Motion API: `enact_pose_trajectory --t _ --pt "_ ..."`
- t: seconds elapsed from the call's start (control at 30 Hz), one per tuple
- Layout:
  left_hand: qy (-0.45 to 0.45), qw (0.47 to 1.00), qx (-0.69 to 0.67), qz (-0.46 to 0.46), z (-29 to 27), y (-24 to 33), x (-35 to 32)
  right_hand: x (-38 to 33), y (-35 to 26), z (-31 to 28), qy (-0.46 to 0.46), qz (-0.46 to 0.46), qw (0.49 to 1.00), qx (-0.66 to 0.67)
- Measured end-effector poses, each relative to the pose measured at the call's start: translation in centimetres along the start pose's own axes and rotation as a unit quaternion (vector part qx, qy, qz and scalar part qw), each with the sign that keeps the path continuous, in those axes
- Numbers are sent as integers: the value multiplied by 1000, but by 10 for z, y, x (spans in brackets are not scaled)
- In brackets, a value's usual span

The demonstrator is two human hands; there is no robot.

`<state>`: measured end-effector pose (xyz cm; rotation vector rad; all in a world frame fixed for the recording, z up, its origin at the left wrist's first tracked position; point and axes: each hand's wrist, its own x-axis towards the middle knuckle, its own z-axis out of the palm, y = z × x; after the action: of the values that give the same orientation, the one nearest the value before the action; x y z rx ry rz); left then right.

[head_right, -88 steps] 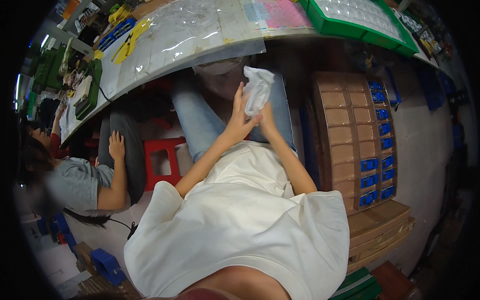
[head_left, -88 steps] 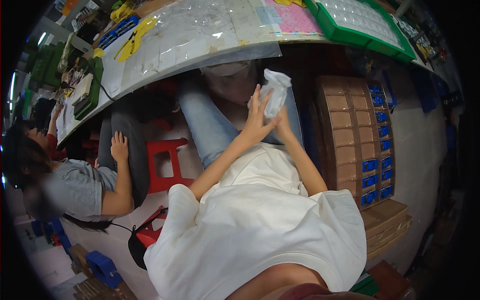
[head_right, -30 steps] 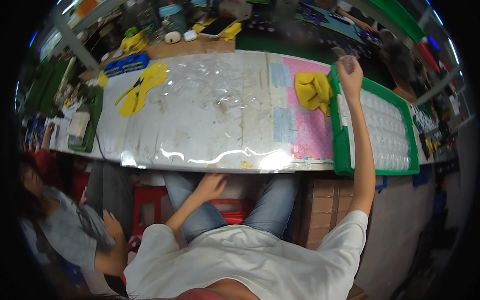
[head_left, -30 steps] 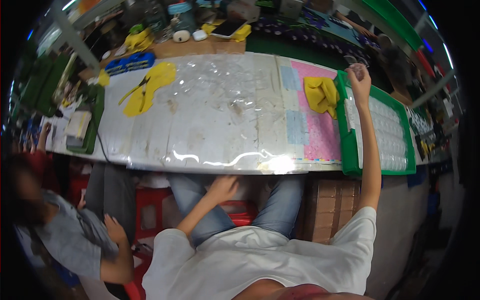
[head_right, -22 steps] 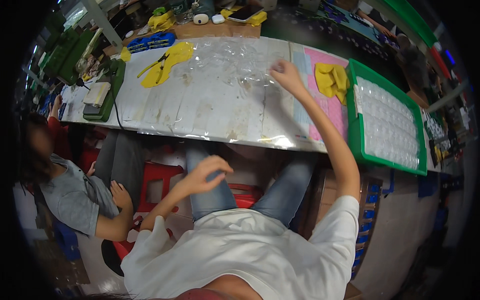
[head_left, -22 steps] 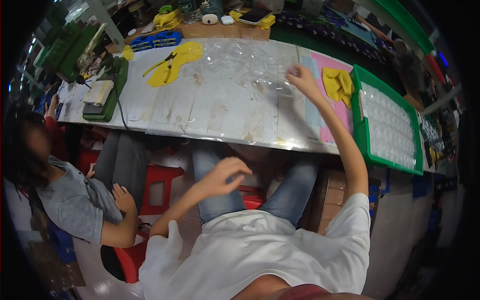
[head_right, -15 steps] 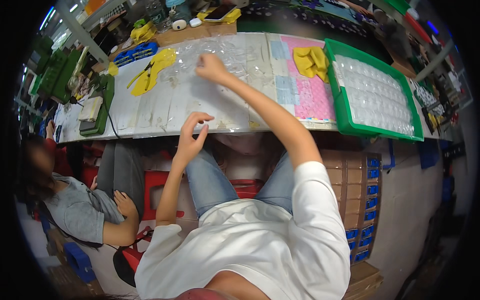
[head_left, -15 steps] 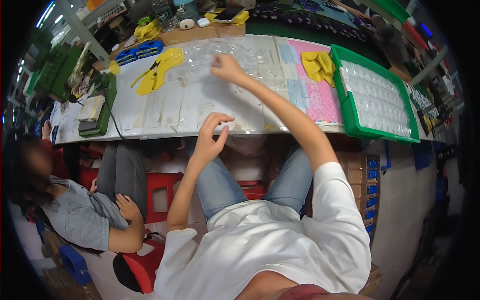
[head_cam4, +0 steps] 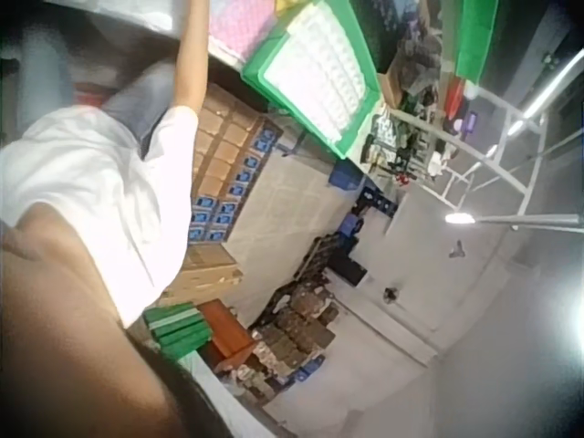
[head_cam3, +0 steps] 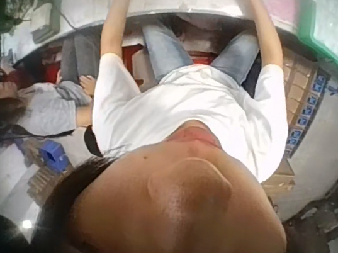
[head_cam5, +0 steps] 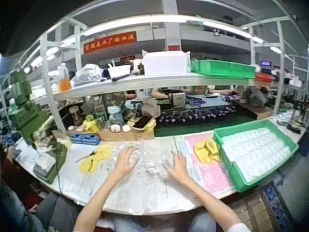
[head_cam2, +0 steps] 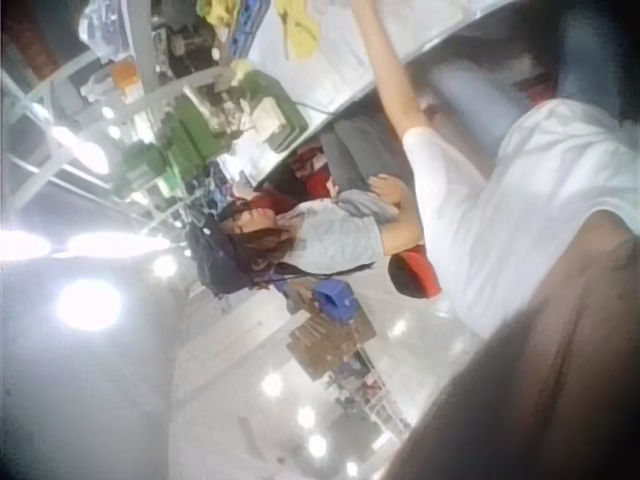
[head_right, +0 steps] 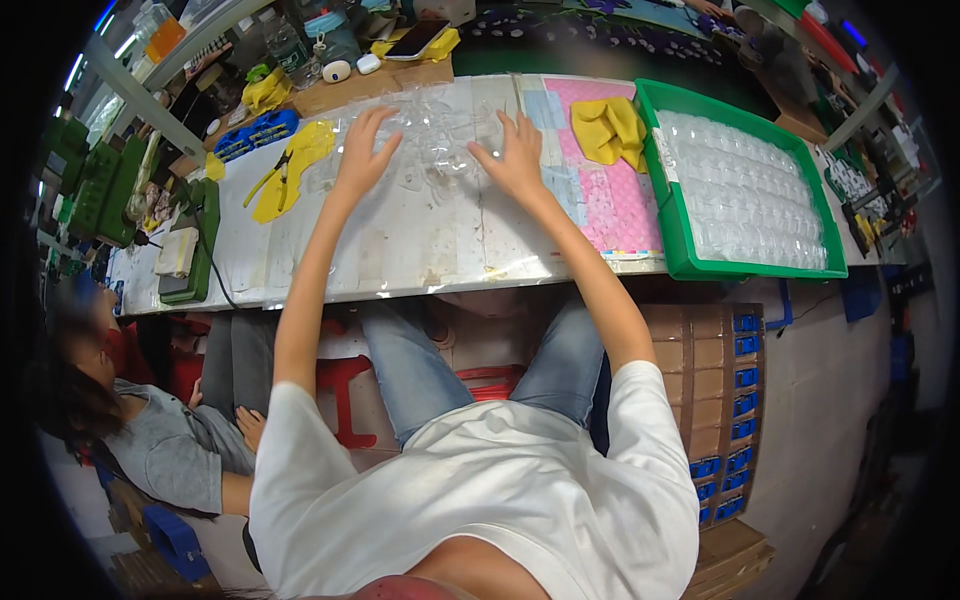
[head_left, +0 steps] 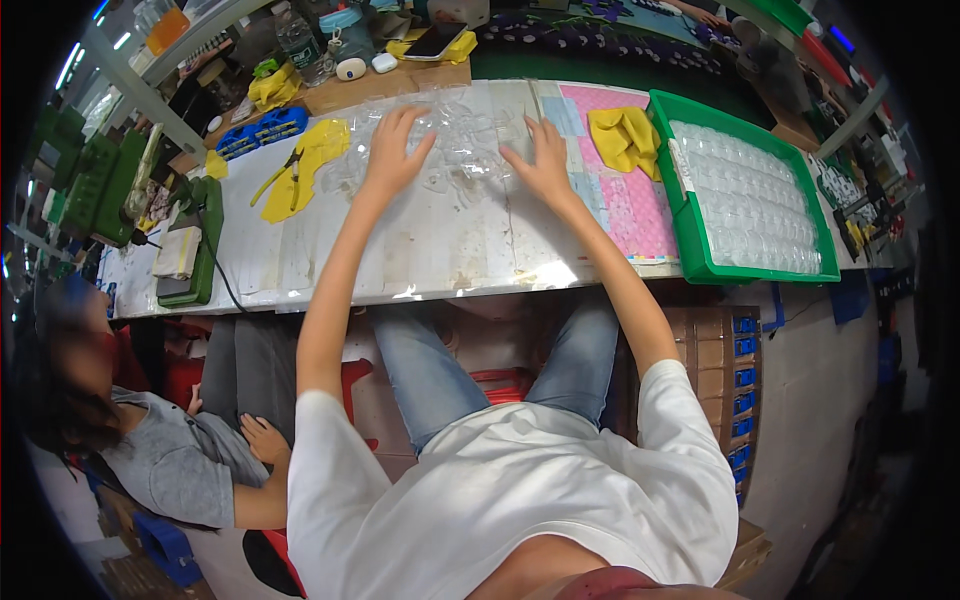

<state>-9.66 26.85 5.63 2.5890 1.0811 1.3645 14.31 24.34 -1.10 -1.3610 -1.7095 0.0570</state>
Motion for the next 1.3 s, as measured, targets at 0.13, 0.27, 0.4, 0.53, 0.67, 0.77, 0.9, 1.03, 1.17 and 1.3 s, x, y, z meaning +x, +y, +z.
enact_pose_trajectory --t 0.13,0.27,0.4,0.53,0.67,0.77,0.9,1.03,1.17,1.3 --pt "-70 991 111 -9 65 -72 54 -10 11 16 -10 56 998 -3" --pt "-189 948 251 -42 102 -104 64 -1 8 39 -2 27 1000 4" --pt "-238 950 171 -107 93 -118 52 9 -4 64 -15 -1 999 39" --pt "-266 941 177 -116 59 -136 41 15 -21 88 -38 -16 997 62" --pt "-145 966 209 -39 36 -131 42 13 -49 70 -3 -5 999 37" --pt "-35 975 218 37 26 -75 64 -1 -60 26 -7 -17 999 42" --pt "-7 990 63 128 59 22 102 -41 -63 -78 -8 -59 995 85" --pt "-50 969 -87 225 123 125 129 -67 -44 -195 65 -31 997 8" --pt "-155 930 -193 271 193 191 144 -82 10 -282 117 64 980 -150" --pt "-252 895 -240 279 261 230 144 -97 94 -360 186 119 942 -254"
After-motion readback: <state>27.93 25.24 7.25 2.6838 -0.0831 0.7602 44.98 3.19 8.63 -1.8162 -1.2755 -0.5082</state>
